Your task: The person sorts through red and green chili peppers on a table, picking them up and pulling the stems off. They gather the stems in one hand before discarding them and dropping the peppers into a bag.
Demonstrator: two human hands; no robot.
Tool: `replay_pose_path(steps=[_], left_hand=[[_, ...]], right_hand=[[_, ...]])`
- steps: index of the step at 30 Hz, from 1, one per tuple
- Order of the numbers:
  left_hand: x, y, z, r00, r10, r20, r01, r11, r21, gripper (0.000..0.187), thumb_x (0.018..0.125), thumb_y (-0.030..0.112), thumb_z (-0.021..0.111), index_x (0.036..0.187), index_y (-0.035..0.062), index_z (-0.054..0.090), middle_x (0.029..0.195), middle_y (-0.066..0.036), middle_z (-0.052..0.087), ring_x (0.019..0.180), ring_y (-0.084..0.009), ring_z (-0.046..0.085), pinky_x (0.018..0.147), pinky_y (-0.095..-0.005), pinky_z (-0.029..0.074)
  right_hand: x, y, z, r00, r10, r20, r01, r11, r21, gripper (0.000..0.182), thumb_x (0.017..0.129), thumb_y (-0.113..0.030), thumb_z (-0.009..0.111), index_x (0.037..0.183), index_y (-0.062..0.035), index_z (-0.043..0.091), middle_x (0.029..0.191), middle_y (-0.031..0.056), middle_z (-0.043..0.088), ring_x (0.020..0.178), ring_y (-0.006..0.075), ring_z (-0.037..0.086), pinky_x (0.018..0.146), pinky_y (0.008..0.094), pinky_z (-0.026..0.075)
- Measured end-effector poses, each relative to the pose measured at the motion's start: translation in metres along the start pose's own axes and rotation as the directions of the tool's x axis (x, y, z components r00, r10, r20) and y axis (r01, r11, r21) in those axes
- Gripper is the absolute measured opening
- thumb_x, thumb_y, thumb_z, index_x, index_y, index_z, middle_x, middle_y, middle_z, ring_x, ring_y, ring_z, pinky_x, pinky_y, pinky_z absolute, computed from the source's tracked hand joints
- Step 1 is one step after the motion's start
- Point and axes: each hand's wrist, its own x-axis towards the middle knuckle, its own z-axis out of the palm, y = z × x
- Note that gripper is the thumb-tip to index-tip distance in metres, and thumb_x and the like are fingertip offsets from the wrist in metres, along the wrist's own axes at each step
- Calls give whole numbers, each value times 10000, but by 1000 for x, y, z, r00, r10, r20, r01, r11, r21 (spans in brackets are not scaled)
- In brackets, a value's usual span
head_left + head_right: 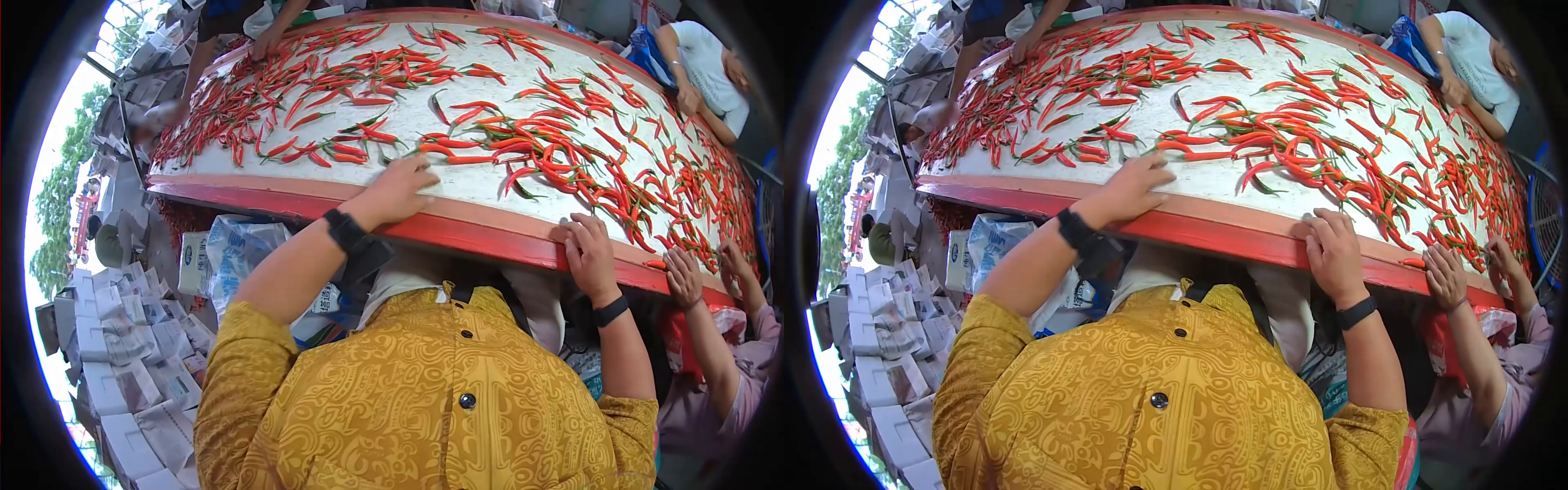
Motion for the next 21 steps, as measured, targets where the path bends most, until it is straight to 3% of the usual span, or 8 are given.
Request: replay_pose_path(steps=[3,7,9,11,15,17,18,21], left_hand=[[23,6,15,954,-47,-297,81,991,103,320,744,161,671,1055,100,629,1182,-143,513,1090,-335,483,933,-432,404],[23,8,-9,900,-303,-313,338,939,65,407,761,164,680,1155,136,585,1282,-175,461,1173,-354,442,998,-416,363],[15,-8,-31,768,-472,-434,598,771,219,428,761,173,685,1170,114,572,1255,-161,489,1166,-333,458,989,-411,376],[-8,-59,-26,697,-419,-582,693,602,396,455,749,200,680,1186,153,562,1227,-115,515,1136,-313,479,919,-455,412],[-24,-91,-16,707,-587,-394,706,619,344,391,748,177,678,1127,117,603,1148,-112,568,1083,-308,519,887,-436,437],[-12,-60,-16,805,-525,-275,575,806,144,284,747,129,671,1026,82,649,1060,-131,603,1021,-309,556,871,-410,449],[-5,-55,-8,850,-407,-333,473,869,144,215,740,88,667,954,62,671,974,-136,619,967,-302,577,857,-383,457],[14,-47,0,806,-485,-339,509,860,-22,240,741,87,666,980,70,666,959,-130,620,935,-292,589,831,-385,468]], right_hand=[[-7,14,-6,999,40,-19,-40,999,23,214,772,-38,578,982,-10,608,1055,157,586,1001,342,526,864,414,440],[-22,31,-13,998,15,-62,-15,1000,-9,194,767,-36,573,956,-12,611,981,140,606,940,324,551,823,402,453],[-24,36,-19,997,-10,-83,8,1000,-18,168,766,-40,574,929,-14,607,943,129,607,903,318,554,797,402,454],[-27,41,-24,998,-3,-56,-1,998,-68,145,765,-42,577,905,-16,599,935,123,604,888,313,549,788,402,451],[-36,60,-33,998,-14,-68,7,995,-98,119,769,-41,572,884,-27,599,915,113,600,873,303,544,784,395,449],[-40,64,-42,999,1,-36,-4,997,-82,105,773,-38,565,871,-37,603,898,103,597,868,297,543,786,390,448],[-42,68,-45,999,1,-39,-4,997,-82,105,773,-38,565,871,-37,603,898,103,597,868,297,543,786,390,448],[-50,81,-51,998,-14,-64,8,995,-95,99,777,-36,558,863,-46,607,881,97,594,864,295,543,782,389,449]])
